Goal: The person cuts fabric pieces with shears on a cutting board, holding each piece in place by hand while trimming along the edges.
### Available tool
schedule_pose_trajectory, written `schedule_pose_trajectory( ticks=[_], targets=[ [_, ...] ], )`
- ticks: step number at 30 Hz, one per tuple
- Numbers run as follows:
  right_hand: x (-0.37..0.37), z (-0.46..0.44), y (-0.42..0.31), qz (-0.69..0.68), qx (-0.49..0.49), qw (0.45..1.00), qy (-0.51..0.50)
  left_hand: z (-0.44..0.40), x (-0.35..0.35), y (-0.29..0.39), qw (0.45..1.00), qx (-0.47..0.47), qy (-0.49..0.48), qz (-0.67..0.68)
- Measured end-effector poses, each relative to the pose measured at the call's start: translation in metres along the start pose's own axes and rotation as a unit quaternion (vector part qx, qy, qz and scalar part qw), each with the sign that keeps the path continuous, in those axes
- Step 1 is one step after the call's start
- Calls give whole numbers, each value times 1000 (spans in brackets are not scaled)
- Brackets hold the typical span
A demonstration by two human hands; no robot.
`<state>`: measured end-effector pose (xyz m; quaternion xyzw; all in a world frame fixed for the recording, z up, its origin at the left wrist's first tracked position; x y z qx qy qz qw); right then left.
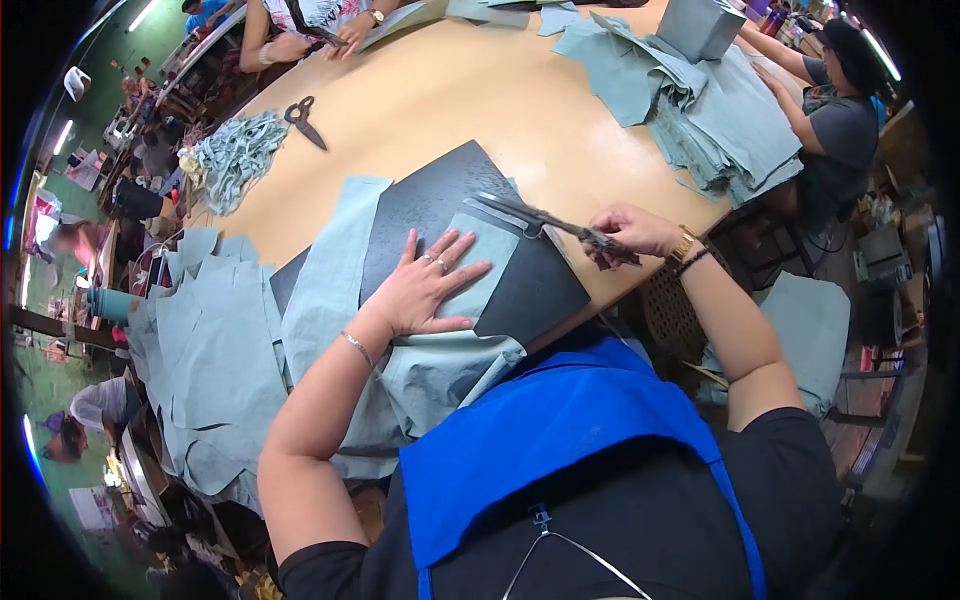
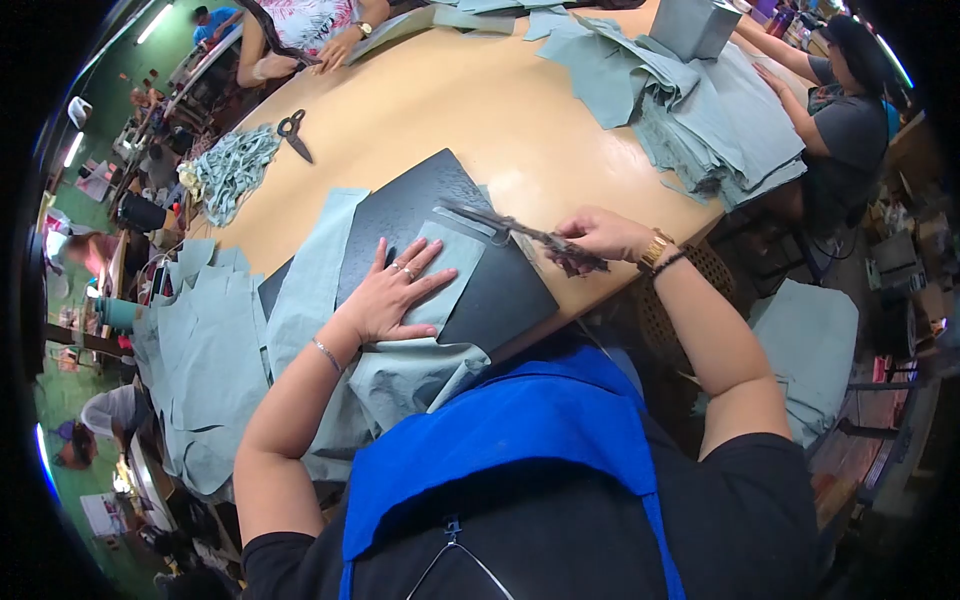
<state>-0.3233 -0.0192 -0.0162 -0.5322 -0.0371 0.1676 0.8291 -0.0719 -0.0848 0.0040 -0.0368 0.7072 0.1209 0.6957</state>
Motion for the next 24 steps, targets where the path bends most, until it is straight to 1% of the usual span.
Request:
schedule_pose_trajectory(
  ticks=[1,3,4,5,6,7,8,10,11,12,13,15,16,18,19,20,22,24],
  targets=[
    [-7,7,3,-9,-10,999,36,-1,0,-2,1000,-3,1,0],
    [-26,18,15,-23,-17,994,102,-8,3,-20,999,-41,19,-24],
    [-44,22,24,56,-19,983,177,-13,0,-29,997,-61,28,-36],
    [-60,26,32,135,-23,959,249,-17,-2,-39,995,-84,28,-38],
    [-72,31,31,212,-28,924,318,-21,-5,-52,990,-119,47,-58],
    [-71,43,9,291,-48,886,359,-24,-6,-65,983,-153,65,-78],
    [-74,46,5,316,-35,879,356,-24,-8,-77,974,-188,84,-99],
    [-77,53,-6,364,-7,863,350,-10,-29,-89,951,-280,122,-50],
    [-73,60,-18,375,-18,857,354,2,-36,-93,934,-327,145,-22],
    [-64,65,-45,385,-126,829,385,15,-42,-95,913,-372,167,5],
    [-52,73,-72,387,-233,792,410,30,-47,-86,902,-396,172,6],
    [6,103,-167,222,-319,865,318,62,-48,-53,894,-417,162,23],
    [30,129,-197,202,-396,852,278,79,-47,-36,890,-427,155,30],
    [75,172,-239,259,-511,816,81,105,-42,1,879,-456,138,36],
    [90,192,-255,197,-579,791,-1,115,-37,18,872,-470,129,40],
    [98,206,-266,119,-627,768,-49,124,-31,31,862,-491,120,43],
    [102,220,-278,17,-682,725,-95,142,-18,52,837,-534,105,52],
    [104,219,-278,-24,-696,709,-112,155,2,56,816,-568,92,59]
  ],
)
Point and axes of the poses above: each hand's wrist, its own z-axis away from the middle knuckle, its own x-axis out of the palm, y = z × x, the point moved 8 cm from there along -z, towards the middle knuckle, and after that the axes turned 3 degrees about y, right-handed, at the moved point
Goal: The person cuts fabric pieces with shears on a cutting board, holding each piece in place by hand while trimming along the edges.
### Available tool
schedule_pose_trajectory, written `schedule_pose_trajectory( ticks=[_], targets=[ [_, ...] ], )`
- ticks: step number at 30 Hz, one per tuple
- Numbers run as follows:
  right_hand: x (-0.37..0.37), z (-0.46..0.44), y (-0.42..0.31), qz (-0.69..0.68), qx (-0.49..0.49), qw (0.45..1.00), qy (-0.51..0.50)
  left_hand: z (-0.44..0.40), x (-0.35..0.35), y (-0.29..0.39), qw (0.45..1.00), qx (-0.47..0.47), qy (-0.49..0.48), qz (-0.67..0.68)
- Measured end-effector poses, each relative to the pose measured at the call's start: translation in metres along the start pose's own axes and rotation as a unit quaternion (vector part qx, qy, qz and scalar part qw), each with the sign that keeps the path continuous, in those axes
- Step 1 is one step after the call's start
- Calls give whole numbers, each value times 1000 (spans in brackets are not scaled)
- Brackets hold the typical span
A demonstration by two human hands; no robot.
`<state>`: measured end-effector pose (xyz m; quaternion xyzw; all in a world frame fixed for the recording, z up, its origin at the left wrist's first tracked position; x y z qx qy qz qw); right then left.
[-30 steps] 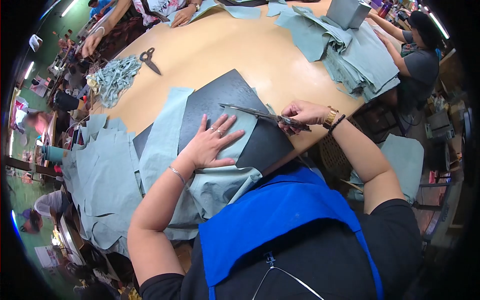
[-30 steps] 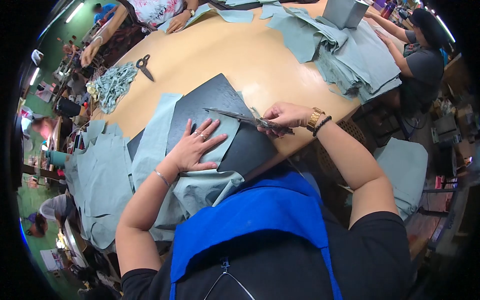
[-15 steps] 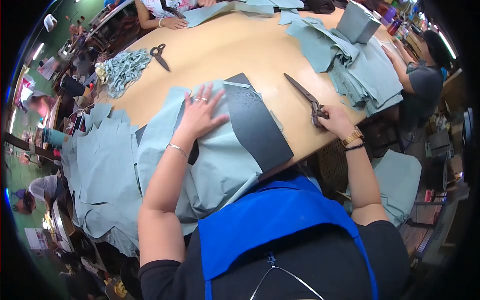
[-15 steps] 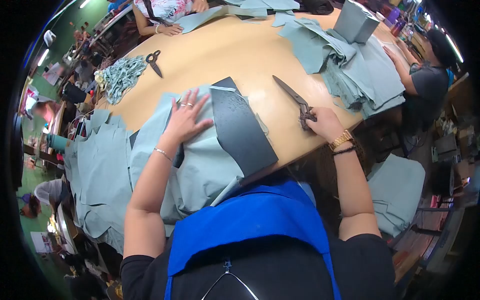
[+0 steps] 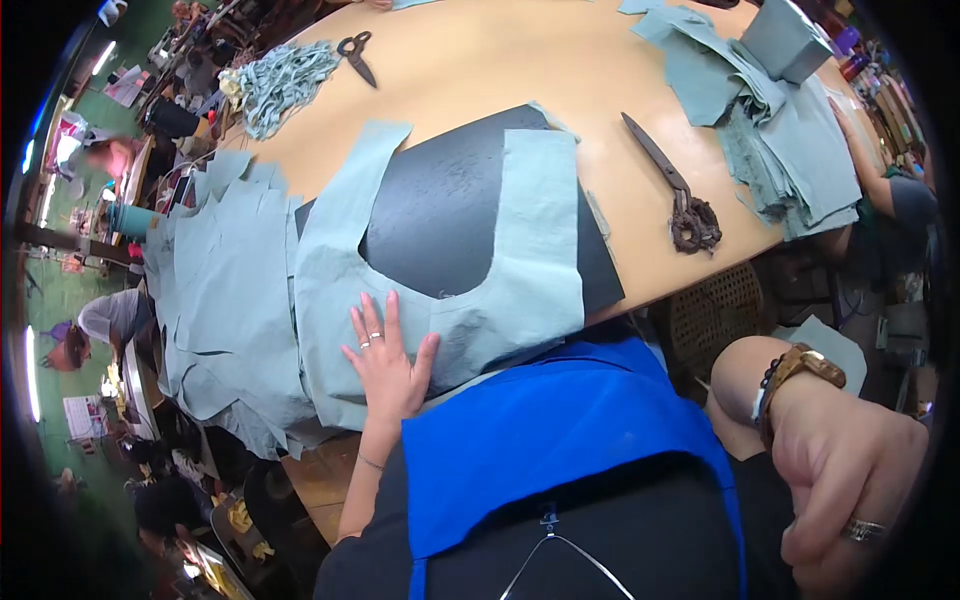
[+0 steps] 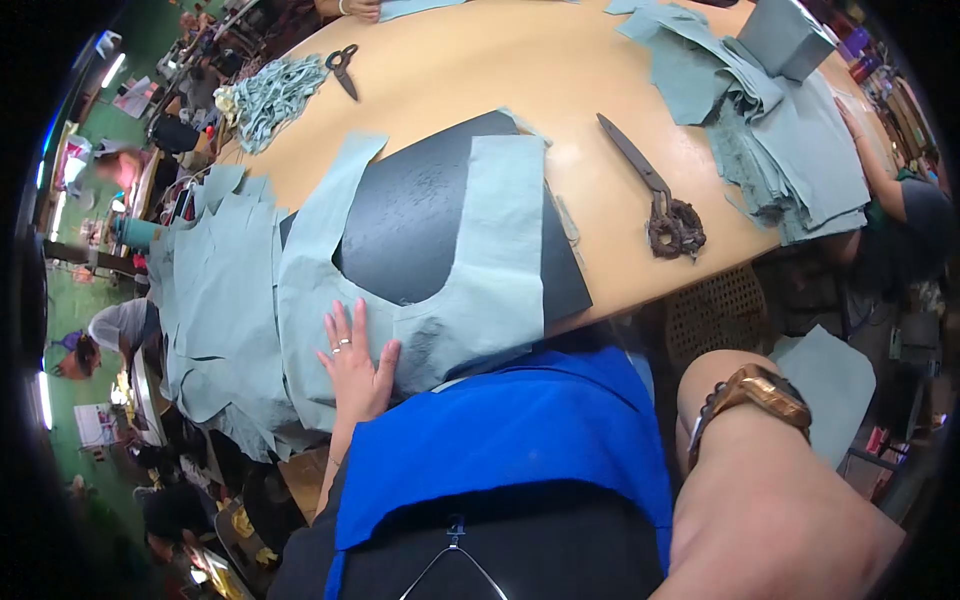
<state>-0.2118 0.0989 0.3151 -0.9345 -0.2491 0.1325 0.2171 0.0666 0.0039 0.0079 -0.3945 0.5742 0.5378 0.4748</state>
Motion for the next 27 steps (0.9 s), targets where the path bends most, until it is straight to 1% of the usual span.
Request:
schedule_pose_trajectory(
  ticks=[2,5,7,8,10,14,15,18,19,22,25,27],
  targets=[
    [5,2,3,-23,-11,1000,8,2,11,-7,999,-25,-13,-31],
    [12,3,6,-54,-31,998,18,-19,11,1,1000,10,-4,-26],
    [17,4,8,-76,-42,996,26,-41,12,8,998,56,4,-37],
    [19,5,7,-81,-46,995,26,-55,13,15,996,83,9,-39],
    [24,6,5,-88,-52,994,28,-80,13,31,984,175,4,-41],
    [29,7,2,-97,-57,993,32,-120,15,54,933,355,-38,-35],
    [30,7,2,-97,-58,993,31,-127,11,54,929,366,-25,-58],
    [29,10,1,-100,-64,992,35,-133,-4,44,958,253,64,-120],
    [27,13,1,-96,-67,992,40,-126,-11,38,979,180,43,-88],
    [19,17,4,-93,-77,991,55,-75,-18,23,997,49,-20,-55],
    [16,19,15,-88,-81,991,56,-41,9,15,995,30,-92,-7],
    [21,18,28,-103,-75,989,78,-48,11,24,995,76,-51,-48]
  ],
)
Point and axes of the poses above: each hand's wrist, its own z-axis away from the middle knuckle, its own x-axis out of the palm, y = z × x, the point moved 8 cm from there along -z, towards the middle knuckle, and after that the axes turned 3 degrees about y, right-handed, at the moved point
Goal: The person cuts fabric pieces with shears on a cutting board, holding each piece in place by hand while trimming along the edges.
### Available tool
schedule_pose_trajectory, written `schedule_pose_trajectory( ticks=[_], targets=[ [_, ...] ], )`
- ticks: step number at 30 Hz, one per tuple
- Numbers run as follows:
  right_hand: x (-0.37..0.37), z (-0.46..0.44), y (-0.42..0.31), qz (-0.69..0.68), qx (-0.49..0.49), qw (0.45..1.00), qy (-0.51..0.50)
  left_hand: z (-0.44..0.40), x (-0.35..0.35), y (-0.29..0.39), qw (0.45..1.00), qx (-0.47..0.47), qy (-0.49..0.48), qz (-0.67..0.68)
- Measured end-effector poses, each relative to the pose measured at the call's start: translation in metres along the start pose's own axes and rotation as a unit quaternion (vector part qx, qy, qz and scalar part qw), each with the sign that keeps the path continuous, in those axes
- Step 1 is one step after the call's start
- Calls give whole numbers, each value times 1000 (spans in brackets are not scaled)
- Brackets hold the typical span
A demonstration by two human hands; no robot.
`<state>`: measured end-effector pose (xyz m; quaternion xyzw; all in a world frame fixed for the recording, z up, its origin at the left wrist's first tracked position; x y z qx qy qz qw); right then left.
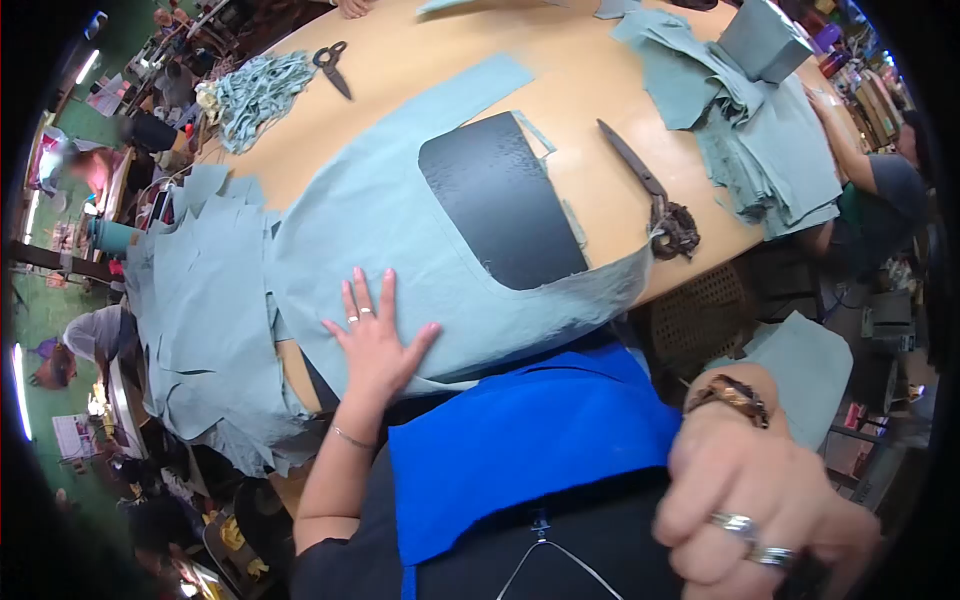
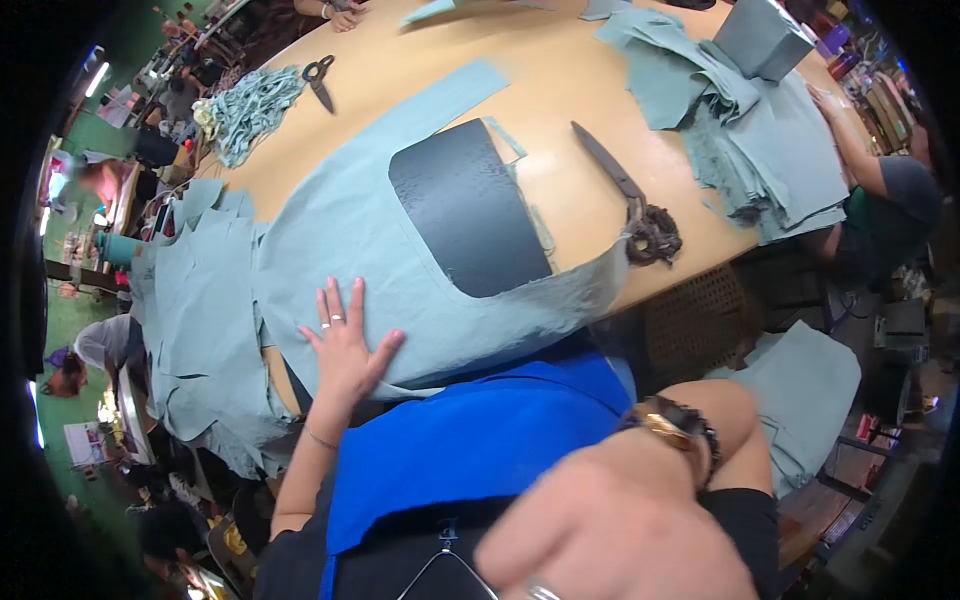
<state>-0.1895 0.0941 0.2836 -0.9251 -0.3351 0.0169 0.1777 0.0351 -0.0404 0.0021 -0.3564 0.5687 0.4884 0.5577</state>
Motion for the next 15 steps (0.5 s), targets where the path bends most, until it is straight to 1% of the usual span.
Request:
schedule_pose_trajectory(
  ticks=[1,2,3,5,6,7,9,11,12,13,14,15],
  targets=[
    [0,-1,6,-20,11,999,34,-3,0,0,999,18,20,-23],
    [0,-2,13,-41,20,997,69,-16,0,-2,997,57,38,-19],
    [3,-8,18,-64,21,996,64,-32,-3,-1,994,102,40,-17],
    [8,-9,20,-90,27,991,91,-67,-12,2,980,194,41,-16],
    [13,-5,17,-92,31,988,122,-87,-15,-1,969,239,44,-39],
    [15,-4,16,-85,36,990,108,-104,-18,-4,956,282,45,-63],
    [19,-1,14,-70,46,993,80,-143,-29,-15,950,274,70,-133],
    [15,4,12,-39,89,995,-1,-173,-42,-37,956,162,149,-194],
    [5,14,9,17,121,992,-16,-177,-44,-47,952,101,183,-224],
    [-12,30,5,103,160,982,-20,-172,-44,-50,967,53,178,-175],
    [-38,47,4,211,205,956,-1,-159,-44,-48,977,4,171,-125],
    [-67,69,4,324,265,907,39,-146,-43,-49,983,-46,162,-76]
  ],
)
Point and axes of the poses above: each hand's wrist, its own z-axis away from the middle knuckle, its own x-axis out of the palm, y = z × x, the point moved 8 cm from there along -z, towards the middle knuckle, and after that the axes turned 3 degrees about y, right-handed, at the moved point
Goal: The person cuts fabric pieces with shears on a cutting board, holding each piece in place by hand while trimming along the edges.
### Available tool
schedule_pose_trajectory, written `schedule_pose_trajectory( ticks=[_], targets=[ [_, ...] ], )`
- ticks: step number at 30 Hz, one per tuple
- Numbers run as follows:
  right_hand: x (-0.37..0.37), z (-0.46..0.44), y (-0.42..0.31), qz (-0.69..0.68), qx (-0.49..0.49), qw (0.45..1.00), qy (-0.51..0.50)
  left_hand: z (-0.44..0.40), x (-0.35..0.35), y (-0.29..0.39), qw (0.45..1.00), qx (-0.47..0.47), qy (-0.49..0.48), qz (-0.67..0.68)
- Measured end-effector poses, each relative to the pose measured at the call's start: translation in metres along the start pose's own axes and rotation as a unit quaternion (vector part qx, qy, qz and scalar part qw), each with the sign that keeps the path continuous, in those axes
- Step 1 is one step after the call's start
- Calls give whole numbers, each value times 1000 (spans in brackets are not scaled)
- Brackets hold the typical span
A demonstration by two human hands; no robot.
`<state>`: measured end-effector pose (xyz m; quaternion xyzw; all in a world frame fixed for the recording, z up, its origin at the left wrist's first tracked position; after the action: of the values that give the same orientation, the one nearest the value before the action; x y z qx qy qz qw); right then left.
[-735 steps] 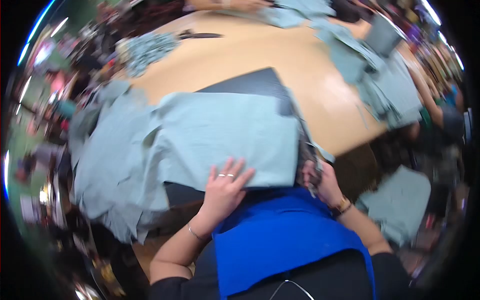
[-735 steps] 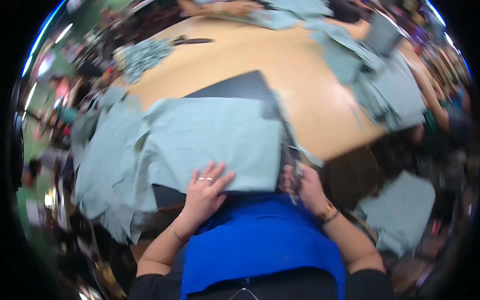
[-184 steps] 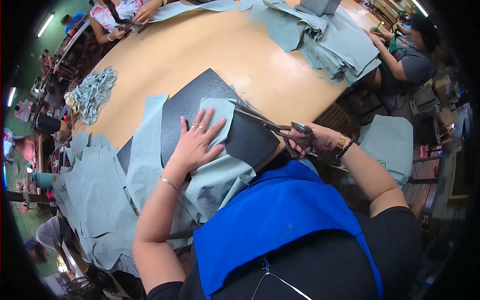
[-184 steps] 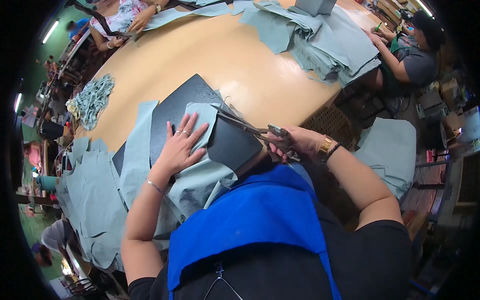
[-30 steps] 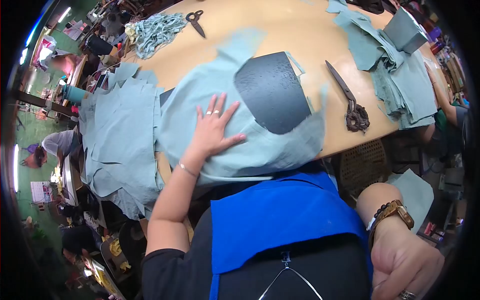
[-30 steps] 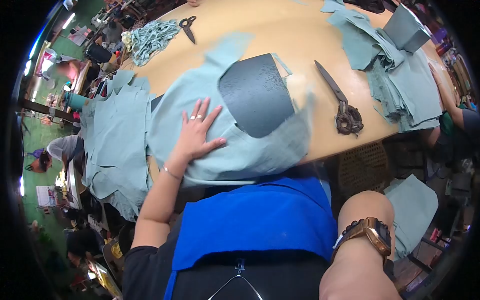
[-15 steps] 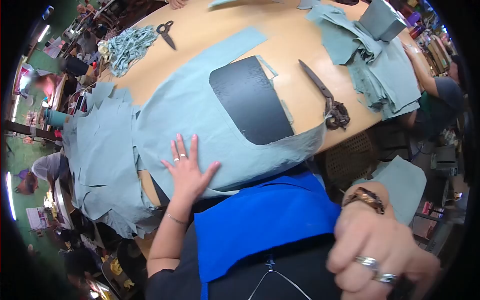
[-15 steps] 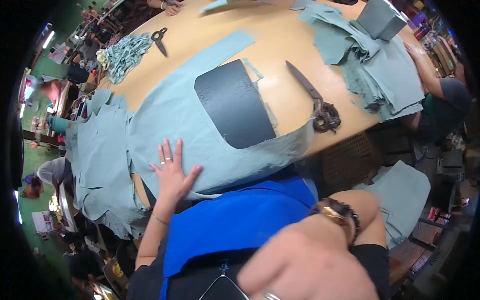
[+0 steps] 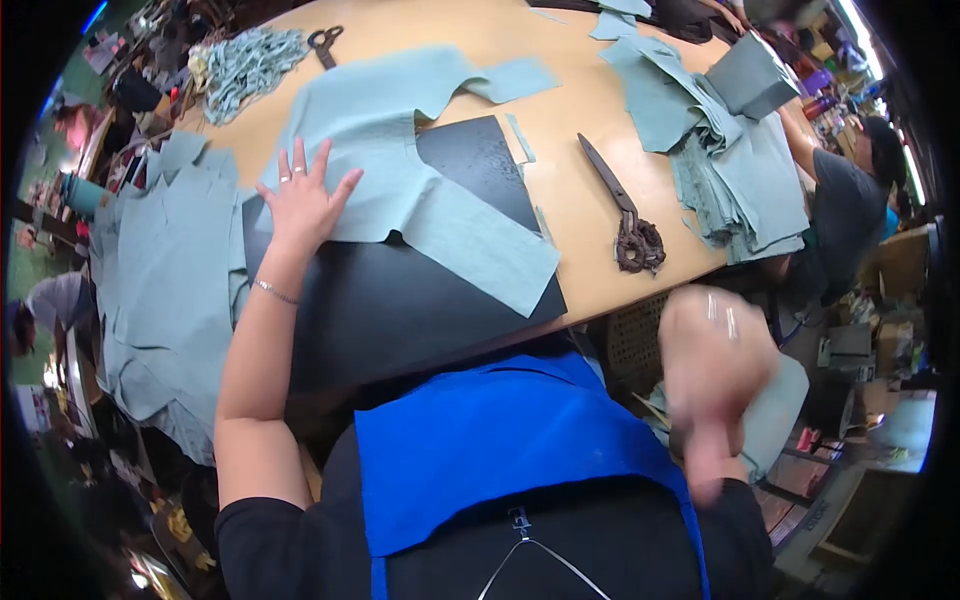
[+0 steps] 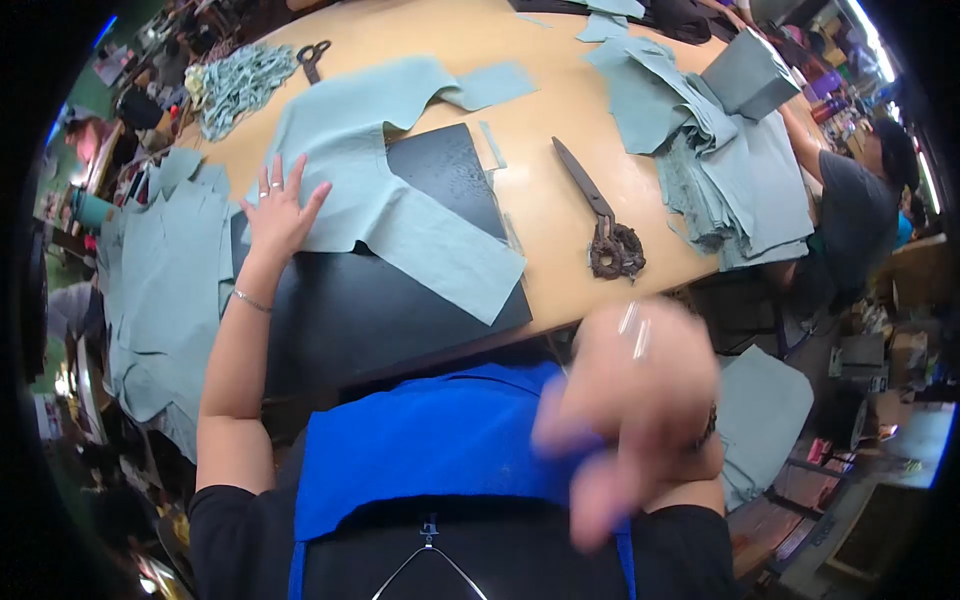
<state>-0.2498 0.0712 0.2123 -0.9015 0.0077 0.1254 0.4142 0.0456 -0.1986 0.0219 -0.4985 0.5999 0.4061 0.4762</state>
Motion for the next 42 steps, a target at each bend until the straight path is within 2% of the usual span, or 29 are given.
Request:
schedule_pose_trajectory(
  ticks=[1,2,3,5,6,8,12,13,16,17,20,21,23,24,25,28,32,33,36,37,42],
  targets=[
    [-22,9,36,124,90,986,62,15,7,-3,998,-29,-56,16],
    [-44,21,71,233,192,948,102,23,12,-6,998,-11,-55,24],
    [-68,44,112,241,283,918,141,32,17,-14,998,8,-54,32],
    [-101,101,177,234,376,879,176,41,17,-27,996,55,-64,23],
    [-108,115,187,344,375,854,111,41,16,-37,996,63,-59,4],
    [-111,129,194,424,351,831,73,38,15,-60,995,79,-49,-40],
    [-115,134,195,427,352,827,104,44,0,-82,993,55,97,-44],
    [-115,131,193,449,334,823,93,49,-5,-72,994,52,91,-29],
    [-117,126,196,483,327,810,56,82,-20,-13,986,136,85,44],
    [-117,125,200,489,332,806,41,96,-25,13,981,170,54,73],
    [-108,110,205,521,398,754,-44,140,-39,82,950,271,-21,151],
    [-110,112,213,498,430,751,-67,152,-38,97,941,291,-43,170],
    [-111,128,237,268,539,797,-46,169,-38,120,922,322,-77,202],
    [-103,129,239,145,579,801,-34,174,-34,126,916,325,-88,219],
    [-92,129,236,-27,598,801,20,178,-29,130,913,327,-101,223],
    [-70,127,203,-195,593,777,81,184,-29,134,913,332,-99,218],
    [-52,145,176,-222,562,797,7,189,-32,136,918,322,-77,219],
    [-53,145,167,-182,574,798,-7,190,-30,136,920,323,-70,212],
    [-57,162,154,-102,618,770,-121,190,-26,136,922,325,-52,202],
    [-55,167,149,-121,635,750,-140,190,-26,135,922,324,-51,206],
    [-64,186,147,-206,643,723,-143,189,-36,136,919,315,-56,229]
  ],
)
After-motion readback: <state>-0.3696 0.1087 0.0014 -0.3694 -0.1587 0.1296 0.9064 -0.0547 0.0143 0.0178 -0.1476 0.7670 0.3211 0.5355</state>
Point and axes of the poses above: each hand's wrist, its own z-axis away from the middle knuckle, its own x-axis out of the palm, y = z × x, the point moved 8 cm from there along -z, towards the middle knuckle, and after that the axes turned 3 degrees about y, right-handed, at the moved point
